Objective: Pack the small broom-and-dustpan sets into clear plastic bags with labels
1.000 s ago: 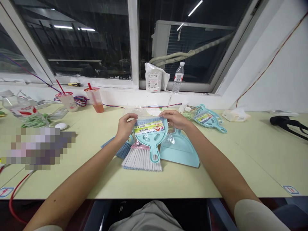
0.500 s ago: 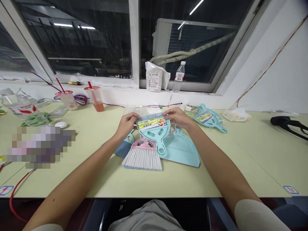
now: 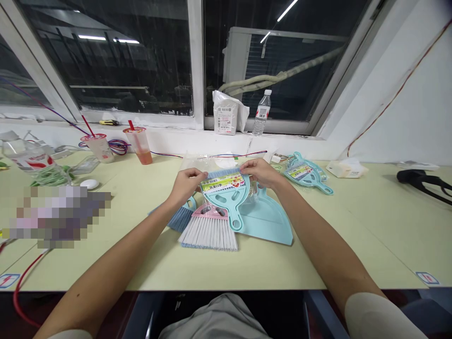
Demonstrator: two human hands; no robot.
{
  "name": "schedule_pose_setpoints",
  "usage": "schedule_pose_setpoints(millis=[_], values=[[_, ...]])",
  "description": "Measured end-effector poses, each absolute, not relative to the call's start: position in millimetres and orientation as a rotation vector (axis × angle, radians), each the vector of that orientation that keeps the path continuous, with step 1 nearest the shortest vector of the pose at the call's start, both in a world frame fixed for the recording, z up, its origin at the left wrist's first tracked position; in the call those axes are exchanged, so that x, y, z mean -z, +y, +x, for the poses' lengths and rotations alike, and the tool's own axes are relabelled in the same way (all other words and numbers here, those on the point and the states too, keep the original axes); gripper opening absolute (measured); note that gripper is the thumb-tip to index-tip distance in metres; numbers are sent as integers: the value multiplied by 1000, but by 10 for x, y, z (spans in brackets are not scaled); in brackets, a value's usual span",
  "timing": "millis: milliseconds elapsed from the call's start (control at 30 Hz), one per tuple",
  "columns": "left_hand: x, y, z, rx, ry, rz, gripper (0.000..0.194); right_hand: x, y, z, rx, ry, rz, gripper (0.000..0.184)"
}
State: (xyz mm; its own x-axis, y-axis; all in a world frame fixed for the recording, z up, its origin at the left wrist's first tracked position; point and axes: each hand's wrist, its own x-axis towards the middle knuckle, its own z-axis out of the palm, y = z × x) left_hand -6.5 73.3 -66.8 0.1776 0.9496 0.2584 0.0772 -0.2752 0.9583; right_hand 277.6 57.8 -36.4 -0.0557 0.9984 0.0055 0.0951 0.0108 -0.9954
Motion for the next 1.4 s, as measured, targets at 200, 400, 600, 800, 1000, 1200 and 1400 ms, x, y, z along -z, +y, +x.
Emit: schedule_pose_setpoints(millis=[200,400,600,800,1000,1200,1400], values=[[660,769,-81,-1178,936,1416,34,359,600,2808,-1205,-1356,-1244,19],[631,686,-37,-1188,980,1454,32,445,640,2750,-1035,-1386,-1335,12],[633,606,28,-1232,1035,1497,29,336,471,2540,-144,-1808,-1372,6],[617,547,81,-1282,974,1423,33,235,177,2150,21,-2315,-1019,21],[581,449,122,-1279,905,1424,34,263,98,1980,186,-2468,-974,28],[608,486,128,-1311,861,1380,37,203,94,2028,280,-2469,-1069,29],[575,545,86,-1369,836,1321,38,144,219,2283,342,-2411,-1247,26]])
